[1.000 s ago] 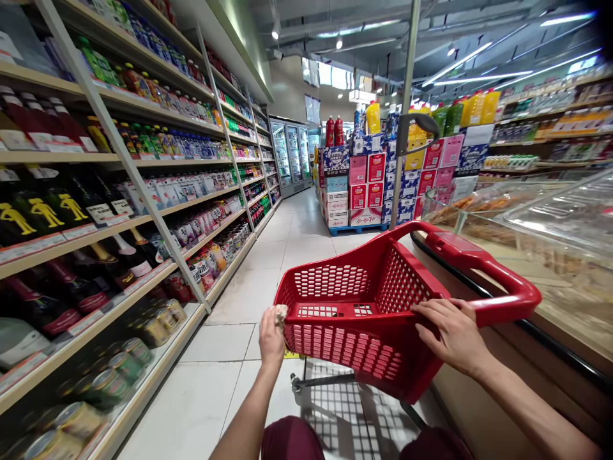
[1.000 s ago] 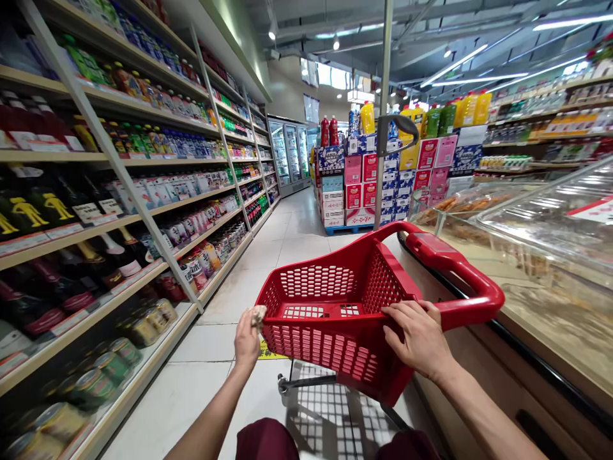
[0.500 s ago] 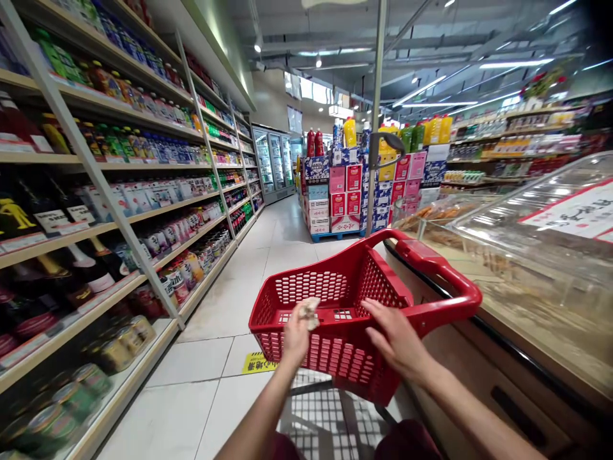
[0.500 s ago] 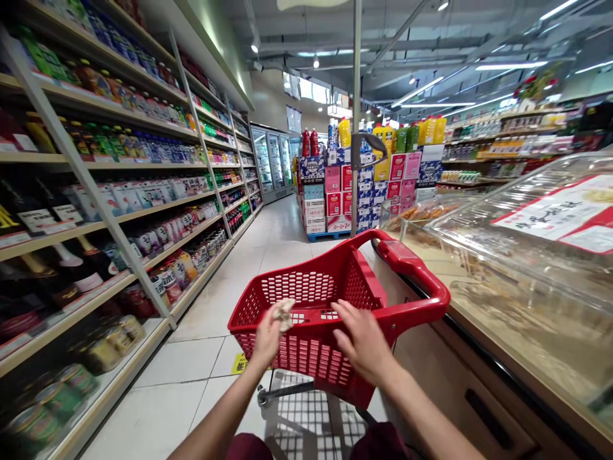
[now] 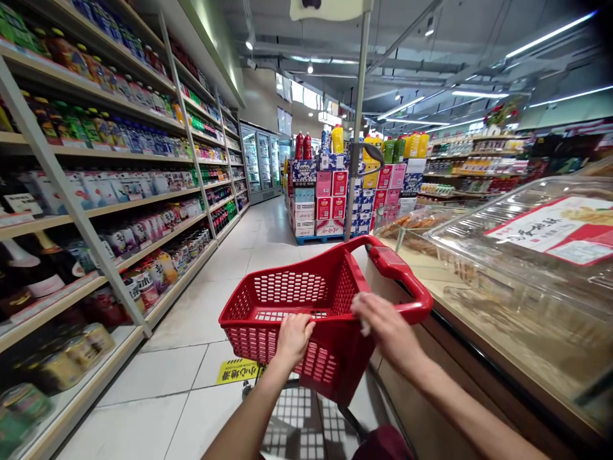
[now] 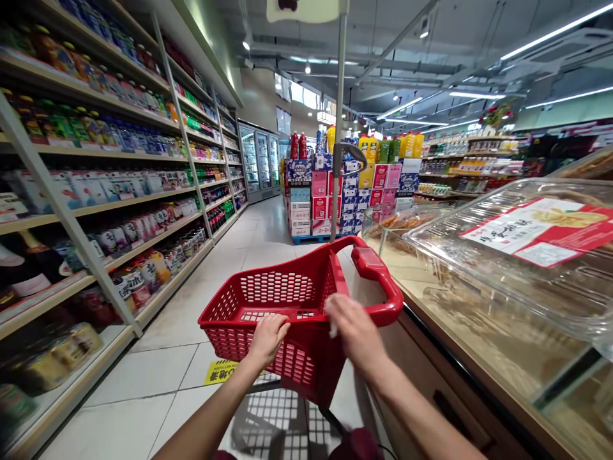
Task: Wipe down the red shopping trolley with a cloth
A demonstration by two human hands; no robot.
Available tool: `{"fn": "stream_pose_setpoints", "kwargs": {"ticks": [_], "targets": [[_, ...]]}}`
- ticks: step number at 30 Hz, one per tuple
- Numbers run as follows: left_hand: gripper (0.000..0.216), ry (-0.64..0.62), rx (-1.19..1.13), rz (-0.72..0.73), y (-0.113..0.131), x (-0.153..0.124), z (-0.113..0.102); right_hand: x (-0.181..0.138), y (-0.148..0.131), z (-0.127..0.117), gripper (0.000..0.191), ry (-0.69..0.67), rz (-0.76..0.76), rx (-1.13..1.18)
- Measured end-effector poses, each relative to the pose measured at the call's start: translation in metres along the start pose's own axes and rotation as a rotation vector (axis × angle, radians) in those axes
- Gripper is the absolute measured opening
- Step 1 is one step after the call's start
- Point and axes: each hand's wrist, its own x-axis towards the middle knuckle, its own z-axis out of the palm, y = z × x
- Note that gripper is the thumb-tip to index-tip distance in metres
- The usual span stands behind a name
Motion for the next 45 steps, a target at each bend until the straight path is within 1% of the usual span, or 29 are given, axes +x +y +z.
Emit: {"fn": "stream_pose_setpoints", "kwargs": {"ticks": [2,4,6,8,10,12,13,15,17,18,19,20,21,23,24,25,26,27,29,31,32,33,35,37,39,42,43,44,45], "targets": [[0.027,0.031,0.012,0.01,0.001,0.002,0.002,-0.007,-0.01,0.011,0.036,-0.075,-0.119,0.014],[0.025,0.046,-0.013,0.026,0.002,0.002,0.002,-0.011,-0.003,0.007,0.036,-0.101,-0.13,0.012],[0.024,0.06,-0.057,0.038,0.003,0.001,0.003,-0.012,0.021,-0.013,0.037,-0.043,-0.022,-0.011],[0.024,0.076,-0.092,0.033,0.004,0.001,0.005,-0.013,0.047,-0.032,0.036,0.067,0.131,-0.045],[0.024,0.078,-0.109,0.019,0.006,0.002,0.009,-0.02,0.055,-0.034,0.038,0.146,0.193,-0.027],[0.024,0.068,-0.121,0.016,0.01,0.002,0.012,-0.038,0.04,-0.014,0.044,0.184,0.168,0.039],[0.024,0.064,-0.126,0.015,0.012,0.002,0.013,-0.052,0.026,0.001,0.047,0.193,0.149,0.077],[0.025,0.057,-0.134,0.015,0.016,0.002,0.014,-0.086,-0.005,0.032,0.051,0.202,0.17,0.114],[0.026,0.054,-0.137,0.013,0.02,0.001,0.013,-0.114,-0.025,0.051,0.05,0.116,0.161,0.145],[0.026,0.053,-0.138,0.012,0.021,0.0,0.013,-0.122,-0.027,0.052,0.049,0.068,0.141,0.159],[0.027,0.051,-0.139,0.01,0.023,0.0,0.013,-0.124,-0.023,0.047,0.049,0.046,0.129,0.166],[0.028,0.05,-0.14,0.007,0.024,0.0,0.013,-0.119,-0.016,0.039,0.048,0.065,0.133,0.162],[0.028,0.048,-0.14,0.004,0.025,0.0,0.013,-0.109,-0.005,0.028,0.048,0.124,0.164,0.146],[0.029,0.045,-0.141,-0.001,0.028,0.0,0.013,-0.083,0.018,0.007,0.049,0.314,0.272,0.088],[0.029,0.042,-0.141,-0.001,0.03,0.001,0.014,-0.073,0.024,0.001,0.049,0.366,0.31,0.064],[0.029,0.038,-0.142,0.001,0.031,0.001,0.014,-0.068,0.027,0.001,0.05,0.395,0.291,0.054],[0.03,0.032,-0.143,0.005,0.033,0.001,0.014,-0.069,0.024,0.004,0.051,0.379,0.252,0.055],[0.031,0.024,-0.144,0.012,0.034,0.001,0.014,-0.075,0.016,0.011,0.051,0.327,0.203,0.061],[0.034,-0.001,-0.149,0.037,0.033,-0.001,0.011,-0.099,-0.004,0.028,0.052,0.16,0.103,0.082],[0.039,-0.032,-0.149,0.075,0.026,-0.006,0.007,-0.117,-0.018,0.034,0.052,0.048,0.034,0.103],[0.041,-0.036,-0.137,0.076,0.021,-0.009,0.004,-0.118,-0.018,0.032,0.053,0.055,0.041,0.103],[0.042,-0.029,-0.112,0.05,0.014,-0.013,0.001,-0.113,-0.014,0.026,0.054,0.108,0.085,0.092],[0.04,-0.006,-0.037,-0.034,0.001,-0.022,-0.004,-0.092,0.001,0.013,0.055,0.288,0.194,0.061],[0.036,-0.002,0.027,-0.094,-0.009,-0.031,-0.006,-0.076,0.013,0.008,0.052,0.318,0.23,0.014],[0.035,-0.029,0.044,-0.08,-0.015,-0.037,-0.008,-0.079,0.011,0.016,0.047,0.243,0.19,-0.002],[0.041,-0.089,0.006,-0.001,-0.02,-0.044,-0.014,-0.107,-0.013,0.034,0.043,0.043,0.039,0.058],[0.044,-0.098,-0.001,0.008,-0.024,-0.046,-0.017,-0.113,-0.02,0.037,0.043,0.003,0.01,0.082],[0.046,-0.096,0.003,-0.011,-0.028,-0.05,-0.02,-0.114,-0.026,0.038,0.043,-0.004,0.005,0.101],[0.048,-0.087,0.017,-0.058,-0.034,-0.053,-0.024,-0.11,-0.029,0.038,0.044,0.022,0.025,0.11]]}}
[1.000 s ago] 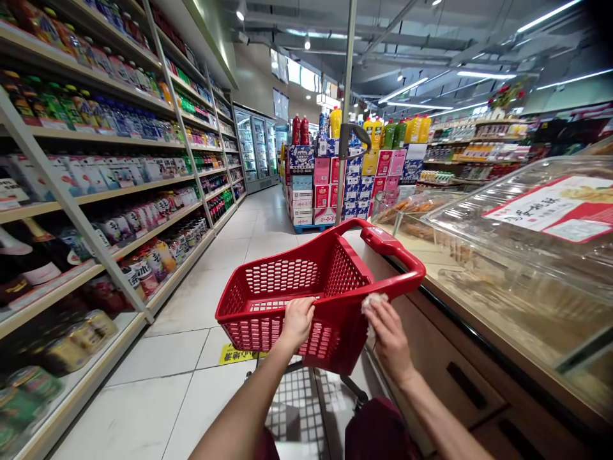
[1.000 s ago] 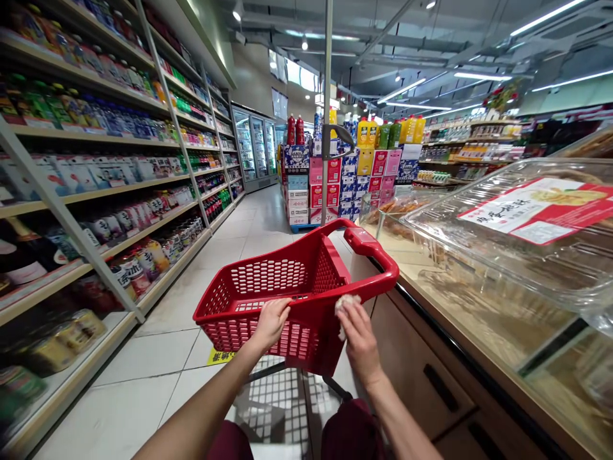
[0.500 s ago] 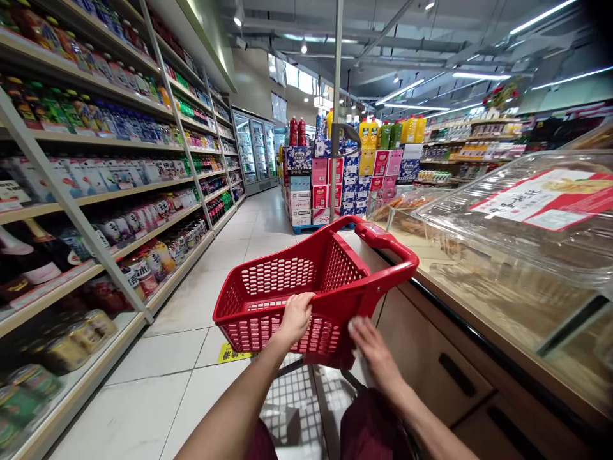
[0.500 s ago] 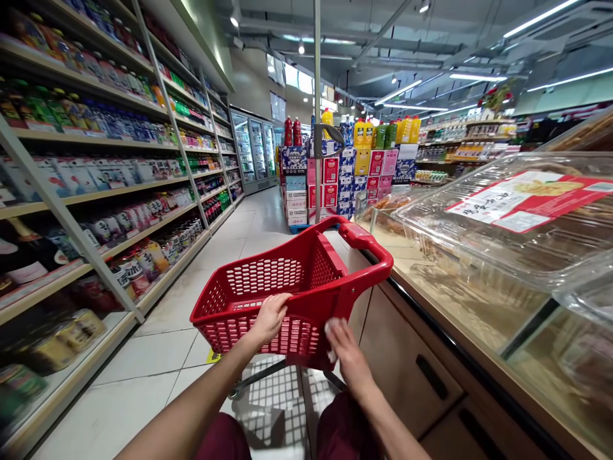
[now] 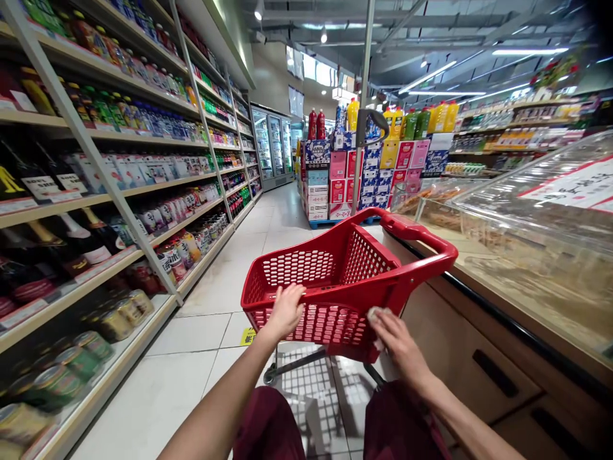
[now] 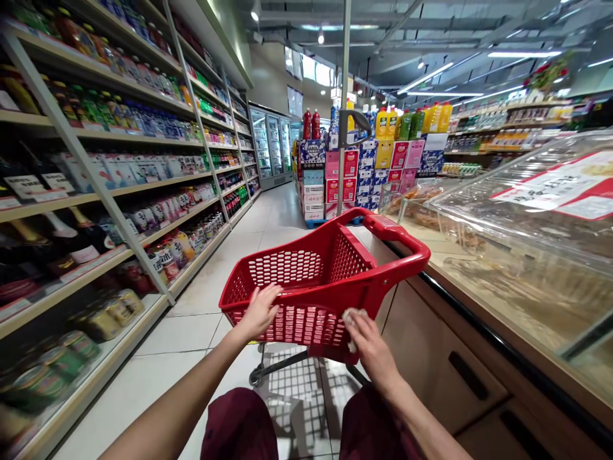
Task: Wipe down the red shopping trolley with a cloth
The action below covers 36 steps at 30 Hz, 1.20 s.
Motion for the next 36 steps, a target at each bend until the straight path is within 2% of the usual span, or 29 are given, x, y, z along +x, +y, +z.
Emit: {"fn": "stream_pose_setpoints", "kwargs": {"ticks": [2,4,10,14,16,18,20,23,28,31,33,36], "targets": [[0.05,0.028,0.038,-0.114,-0.013,-0.009,-0.004,0.015,-0.002,-0.001,0.047,0.107,0.072,-0.004],[0.053,0.038,0.042,-0.142,-0.024,-0.017,-0.004,0.026,-0.002,0.004,0.049,0.164,0.097,-0.006],[0.055,0.022,-0.078,-0.056,-0.035,-0.025,-0.009,0.006,-0.029,0.042,0.048,-0.02,0.033,0.058],[0.036,0.068,-0.239,-0.218,-0.047,-0.031,-0.022,0.05,-0.063,0.055,0.046,0.073,0.028,0.181],[0.036,0.067,-0.255,-0.264,-0.055,-0.036,-0.025,0.067,-0.085,0.072,0.044,0.114,0.027,0.223],[0.04,0.052,-0.265,-0.263,-0.06,-0.04,-0.025,0.062,-0.108,0.098,0.042,0.066,-0.016,0.238],[0.042,0.052,-0.281,-0.267,-0.063,-0.043,-0.023,0.044,-0.129,0.122,0.041,-0.036,-0.094,0.238],[0.048,0.032,-0.309,-0.274,-0.067,-0.043,-0.021,0.028,-0.153,0.144,0.04,-0.136,-0.179,0.252],[0.062,-0.011,-0.415,-0.287,-0.074,-0.043,-0.027,0.051,-0.182,0.155,0.035,-0.066,-0.178,0.266],[0.063,-0.031,-0.51,-0.303,-0.074,-0.045,-0.031,0.044,-0.192,0.157,0.029,-0.132,-0.218,0.249],[0.062,-0.02,-0.505,-0.309,-0.073,-0.047,-0.032,0.038,-0.188,0.152,0.028,-0.138,-0.231,0.252],[0.061,0.023,-0.488,-0.302,-0.069,-0.047,-0.03,0.05,-0.169,0.132,0.031,0.01,-0.194,0.246]]}}
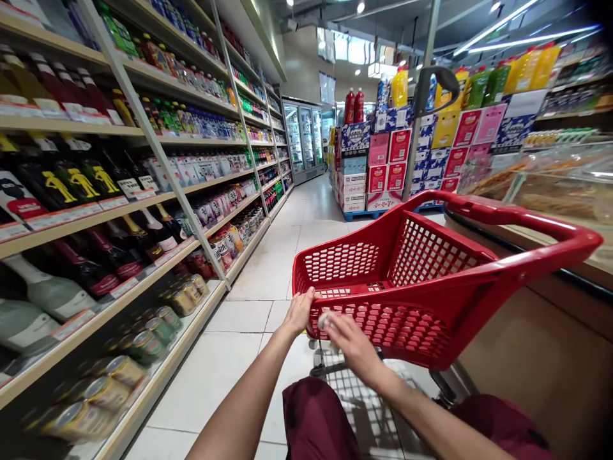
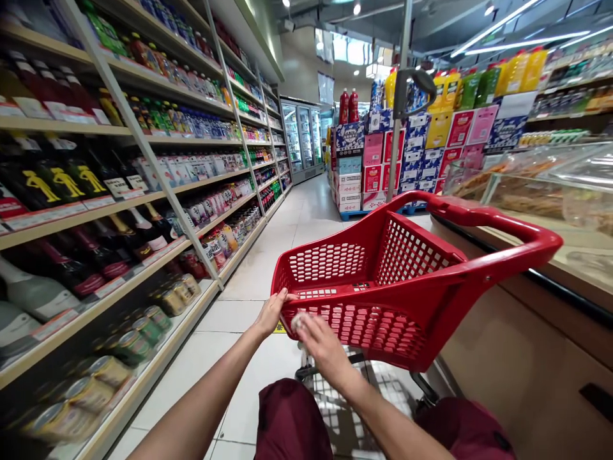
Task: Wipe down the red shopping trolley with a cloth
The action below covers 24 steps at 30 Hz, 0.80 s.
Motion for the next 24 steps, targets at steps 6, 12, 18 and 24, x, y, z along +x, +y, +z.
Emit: {"fn": "stream_pose_setpoints", "kwargs": {"ticks": [6,12,18,24], "targets": [[0.053,0.077,0.18,-0.029,0.014,-0.002,0.007,-0.011,0.033,-0.033,0.033,0.061,0.069,-0.11],[0.043,0.054,0.241,0.147,0.057,0.005,0.042,-0.021,0.053,-0.048,0.033,0.104,0.131,-0.107],[0.038,0.019,0.292,0.253,0.069,0.01,0.073,-0.033,0.08,-0.068,0.031,0.029,0.131,-0.165],[0.038,0.059,0.345,0.256,0.084,0.015,0.084,-0.039,0.099,-0.094,0.035,0.142,0.217,-0.228]]}}
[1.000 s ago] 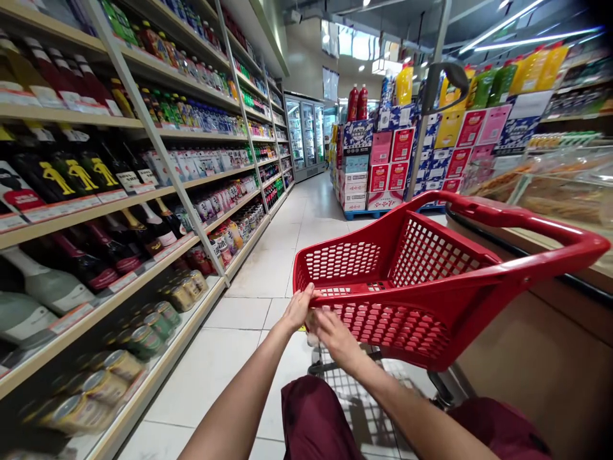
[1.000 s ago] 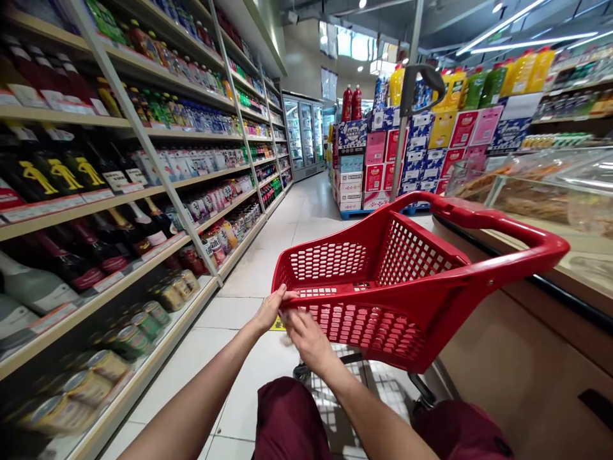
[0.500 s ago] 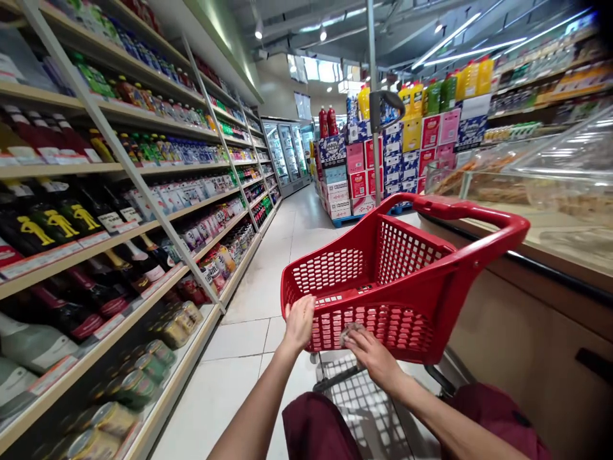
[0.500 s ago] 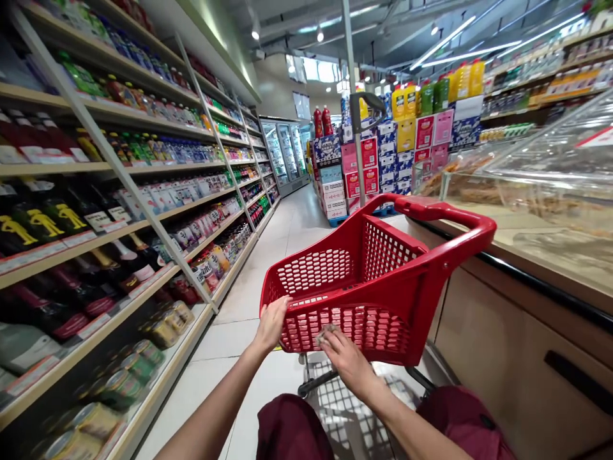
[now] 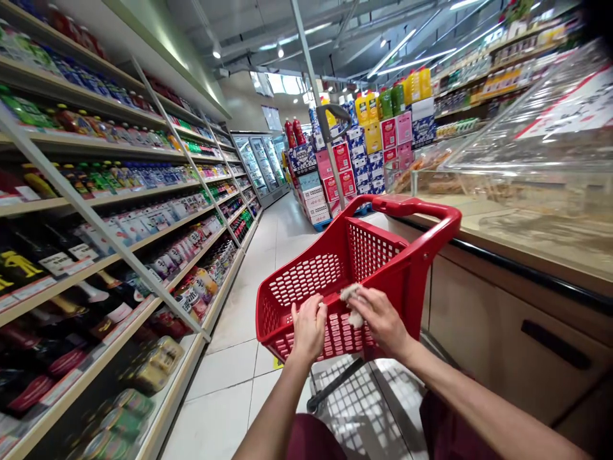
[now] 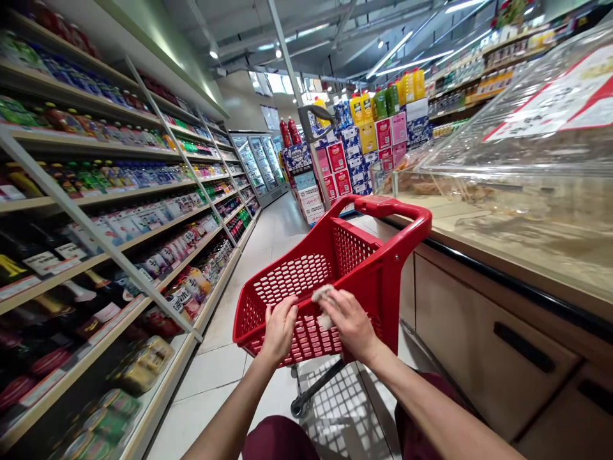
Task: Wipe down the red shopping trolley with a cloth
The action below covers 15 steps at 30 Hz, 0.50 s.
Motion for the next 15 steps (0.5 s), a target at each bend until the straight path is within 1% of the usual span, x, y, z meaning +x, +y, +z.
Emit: {"fn": "stream_pose_setpoints", "kwargs": {"ticks": [1,2,4,6,7,9,11,13,15], "targets": [[0.038,-0.027,0.007,0.02,0.005,0.002,0.002,0.0,0.004,-0.002,0.035,0.02,0.023,-0.017],[0.039,-0.058,0.012,0.037,0.01,0.003,0.004,-0.004,0.007,-0.004,0.034,0.01,0.032,-0.029],[0.039,-0.113,0.022,0.054,0.017,0.005,0.007,-0.018,0.012,-0.006,0.032,-0.061,0.021,-0.035],[0.037,-0.119,0.035,0.045,0.021,0.005,0.01,-0.029,0.017,-0.011,0.032,-0.107,0.003,-0.024],[0.037,-0.105,0.043,0.036,0.024,0.006,0.011,-0.029,0.02,-0.014,0.034,-0.093,0.006,-0.021],[0.037,-0.068,0.058,0.04,0.029,0.008,0.014,-0.019,0.029,-0.022,0.037,-0.01,0.033,-0.028],[0.038,-0.06,0.055,0.091,0.036,0.01,0.019,-0.006,0.039,-0.028,0.04,0.062,0.071,-0.057],[0.041,-0.08,0.03,0.147,0.043,0.012,0.024,-0.005,0.047,-0.031,0.039,0.051,0.087,-0.093],[0.043,-0.099,0.002,0.168,0.046,0.013,0.029,-0.017,0.053,-0.033,0.037,-0.022,0.081,-0.116]]}}
